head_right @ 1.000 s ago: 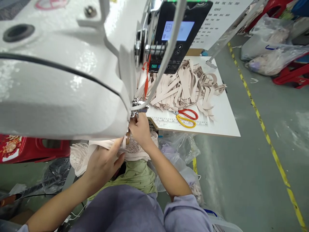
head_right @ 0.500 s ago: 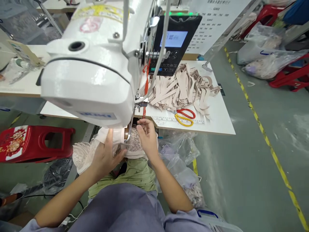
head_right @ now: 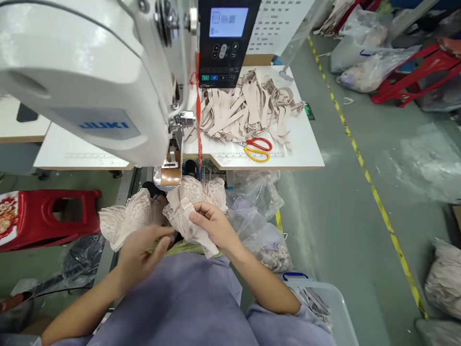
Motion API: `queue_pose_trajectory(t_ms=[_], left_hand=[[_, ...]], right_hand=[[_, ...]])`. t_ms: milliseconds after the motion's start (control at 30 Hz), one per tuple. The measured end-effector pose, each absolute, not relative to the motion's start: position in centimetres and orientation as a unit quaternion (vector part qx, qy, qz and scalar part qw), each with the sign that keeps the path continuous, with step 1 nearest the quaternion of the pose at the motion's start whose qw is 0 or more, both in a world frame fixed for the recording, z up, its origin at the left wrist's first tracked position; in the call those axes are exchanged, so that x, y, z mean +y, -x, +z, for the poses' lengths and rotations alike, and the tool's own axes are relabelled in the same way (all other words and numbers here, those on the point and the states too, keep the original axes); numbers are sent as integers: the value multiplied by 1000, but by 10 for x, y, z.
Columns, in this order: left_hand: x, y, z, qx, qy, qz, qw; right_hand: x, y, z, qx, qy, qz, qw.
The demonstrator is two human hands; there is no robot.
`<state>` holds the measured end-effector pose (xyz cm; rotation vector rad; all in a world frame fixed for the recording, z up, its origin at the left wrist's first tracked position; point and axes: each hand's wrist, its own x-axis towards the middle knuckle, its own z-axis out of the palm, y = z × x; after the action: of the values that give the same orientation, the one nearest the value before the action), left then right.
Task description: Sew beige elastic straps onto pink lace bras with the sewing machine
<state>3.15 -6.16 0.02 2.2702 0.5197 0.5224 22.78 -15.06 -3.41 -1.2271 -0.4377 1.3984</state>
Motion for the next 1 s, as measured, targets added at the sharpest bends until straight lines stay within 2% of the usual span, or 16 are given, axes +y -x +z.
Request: queue_pose_trajectory(t_ms=[67,167,233,300,367,433,500,567,700,867,1000], left_hand=[[-51,-36,13,159,-890,266,334],[-44,-48,20,86,-926,203,307],[-41,-54,15,128,-943,109,286],[-36,-57,4,240,-924,42,294],[-31,-57,-10,322,-850,-14,417],[-26,-55,-24,331,-700,-44,631],[-24,-52,-35,305,-549,-42,777],[-26,-48,-41,305,-487,-10,818],[-32,-39,-36,308,-554,57,771],[-36,-37,-21,325,-674,105,655],[-38,-38,-20,330,-714,120,606]], right_hand=[[-150,-228,-27,-249,507,624,540],[-147,-225,-17,-404,536,577,465],[-146,-221,-15,-524,596,461,397],[-145,-217,-21,-621,648,292,331],[-144,-213,-32,-671,663,143,298],[-142,-212,-46,-684,657,55,313],[-140,-212,-56,-686,641,28,344],[-139,-212,-60,-672,638,42,373],[-143,-208,-57,-599,676,43,427],[-140,-198,-51,-583,698,93,405],[-138,-195,-47,-564,706,128,408]])
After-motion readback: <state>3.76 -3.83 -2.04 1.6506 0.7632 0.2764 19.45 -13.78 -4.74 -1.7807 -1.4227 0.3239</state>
